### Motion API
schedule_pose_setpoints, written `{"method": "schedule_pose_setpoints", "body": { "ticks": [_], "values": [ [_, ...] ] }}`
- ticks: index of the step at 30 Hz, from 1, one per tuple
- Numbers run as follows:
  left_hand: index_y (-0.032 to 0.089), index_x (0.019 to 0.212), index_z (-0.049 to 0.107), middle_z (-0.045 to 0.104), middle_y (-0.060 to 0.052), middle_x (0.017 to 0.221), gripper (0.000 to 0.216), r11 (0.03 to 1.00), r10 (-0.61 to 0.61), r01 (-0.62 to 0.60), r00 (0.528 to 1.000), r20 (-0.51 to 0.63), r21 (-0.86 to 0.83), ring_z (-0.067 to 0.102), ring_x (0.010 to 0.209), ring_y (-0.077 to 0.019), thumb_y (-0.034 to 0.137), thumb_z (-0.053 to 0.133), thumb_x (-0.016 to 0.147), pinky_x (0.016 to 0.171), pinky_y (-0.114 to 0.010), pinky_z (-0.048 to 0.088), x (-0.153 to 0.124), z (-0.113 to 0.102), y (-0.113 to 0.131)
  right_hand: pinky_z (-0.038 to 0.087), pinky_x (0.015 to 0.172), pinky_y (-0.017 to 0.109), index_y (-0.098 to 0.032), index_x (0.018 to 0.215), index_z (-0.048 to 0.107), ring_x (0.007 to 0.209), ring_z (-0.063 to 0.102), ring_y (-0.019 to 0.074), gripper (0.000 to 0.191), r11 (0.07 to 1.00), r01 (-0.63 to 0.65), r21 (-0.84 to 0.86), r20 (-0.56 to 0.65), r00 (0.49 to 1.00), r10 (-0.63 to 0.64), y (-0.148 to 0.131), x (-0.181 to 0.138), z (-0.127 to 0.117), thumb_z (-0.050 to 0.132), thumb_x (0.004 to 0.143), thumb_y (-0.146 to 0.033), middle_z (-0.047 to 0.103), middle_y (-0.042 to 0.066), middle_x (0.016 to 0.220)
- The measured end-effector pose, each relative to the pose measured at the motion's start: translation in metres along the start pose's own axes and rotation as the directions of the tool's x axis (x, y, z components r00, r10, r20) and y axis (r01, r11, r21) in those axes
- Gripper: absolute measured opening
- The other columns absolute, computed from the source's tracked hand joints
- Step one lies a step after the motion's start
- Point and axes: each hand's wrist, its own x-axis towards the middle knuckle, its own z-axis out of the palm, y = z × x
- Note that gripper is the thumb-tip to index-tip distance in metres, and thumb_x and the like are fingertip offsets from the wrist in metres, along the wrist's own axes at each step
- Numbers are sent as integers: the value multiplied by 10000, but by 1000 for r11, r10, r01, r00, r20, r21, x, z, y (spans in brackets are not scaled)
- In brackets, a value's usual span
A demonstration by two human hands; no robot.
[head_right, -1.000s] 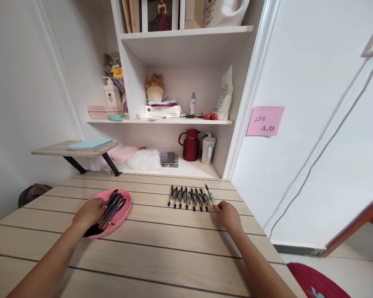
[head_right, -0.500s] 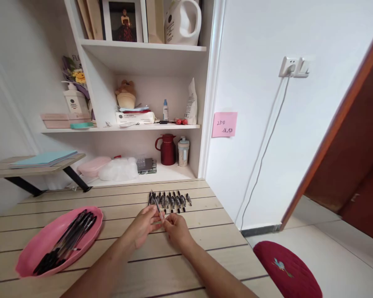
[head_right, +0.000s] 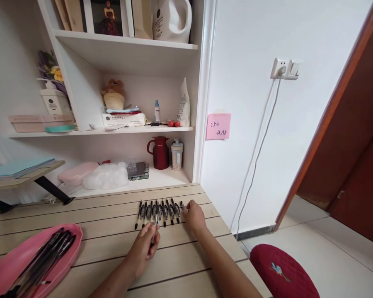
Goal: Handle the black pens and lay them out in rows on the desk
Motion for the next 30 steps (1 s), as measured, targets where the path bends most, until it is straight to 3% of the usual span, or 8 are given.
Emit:
{"method": "schedule_pose_setpoints", "body": {
  "ticks": [7, 11, 13, 15, 17, 20, 24, 30],
  "values": [
    [185, 843, 457, 480, 60, 586, 361, 996, -14, 10, 999, 47, 88, 367, 374, -29, 493, 538, 671, 310, -131, 137, -1, 1, 1, 294, 580, 243, -164, 761, 496, 702, 530, 168, 163, 996, 21, -90, 79, 997, -14, 2, -2, 5, 499, 654, -41, 589, 68, 731],
    [178, 862, 459, 467, 55, 599, 329, 989, -25, 11, 996, 89, 150, 353, 375, -26, 463, 504, 703, 314, -135, 131, -1, 1, 2, 323, 543, 236, -174, 752, 557, 617, 516, 143, 122, 976, 2, 216, 140, 990, -33, -10, 0, -16, 525, 655, -105, 576, 27, 646],
    [177, 862, 464, 462, 54, 601, 307, 980, -28, 4, 993, 115, 199, 346, 372, -26, 449, 479, 720, 315, -138, 121, -1, 2, 2, 317, 475, 222, -175, 749, 573, 529, 489, 117, 86, 851, -70, 521, 221, 974, -55, -20, -1, -23, 528, 681, -204, 558, 1, 596],
    [177, 863, 468, 461, 53, 598, 298, 971, -34, 3, 991, 127, 241, 339, 369, -28, 442, 462, 727, 319, -141, 110, -3, 4, 3, 283, 414, 202, -166, 748, 570, 470, 452, 88, 148, 648, -173, 742, 281, 957, -66, -31, -3, -26, 560, 668, -289, 557, -8, 595],
    [176, 865, 474, 460, 54, 589, 305, 964, -40, 5, 991, 125, 265, 331, 366, -29, 443, 464, 720, 324, -144, 105, -4, 5, 4, 244, 382, 183, -155, 740, 561, 437, 416, 59, 220, 491, -247, 836, 317, 946, -63, -39, -6, -26, 611, 625, -335, 565, -8, 620],
    [173, 869, 481, 460, 55, 579, 317, 961, -41, 6, 992, 120, 275, 324, 364, -30, 445, 477, 705, 329, -147, 113, -5, 6, 5, 207, 366, 164, -147, 717, 552, 406, 364, 28, 265, 395, -300, 868, 358, 930, -80, -45, -10, -25, 646, 590, -360, 567, -12, 629],
    [172, 874, 479, 461, 55, 576, 316, 962, -38, 4, 992, 119, 272, 326, 365, -31, 441, 473, 708, 332, -148, 120, -5, 7, 5, 202, 358, 159, -148, 702, 546, 390, 363, 23, 262, 394, -303, 868, 380, 916, -132, -49, -12, -26, 654, 588, -358, 532, -34, 581],
    [178, 888, 479, 469, 59, 568, 337, 964, -50, 16, 991, 124, 265, 333, 355, -33, 458, 484, 700, 332, -152, 114, -3, 5, 3, 198, 347, 170, -152, 662, 542, 366, 368, 32, 239, 505, -285, 815, 410, 899, -154, -55, -14, -25, 657, 582, -346, 468, -63, 493]
  ]
}}
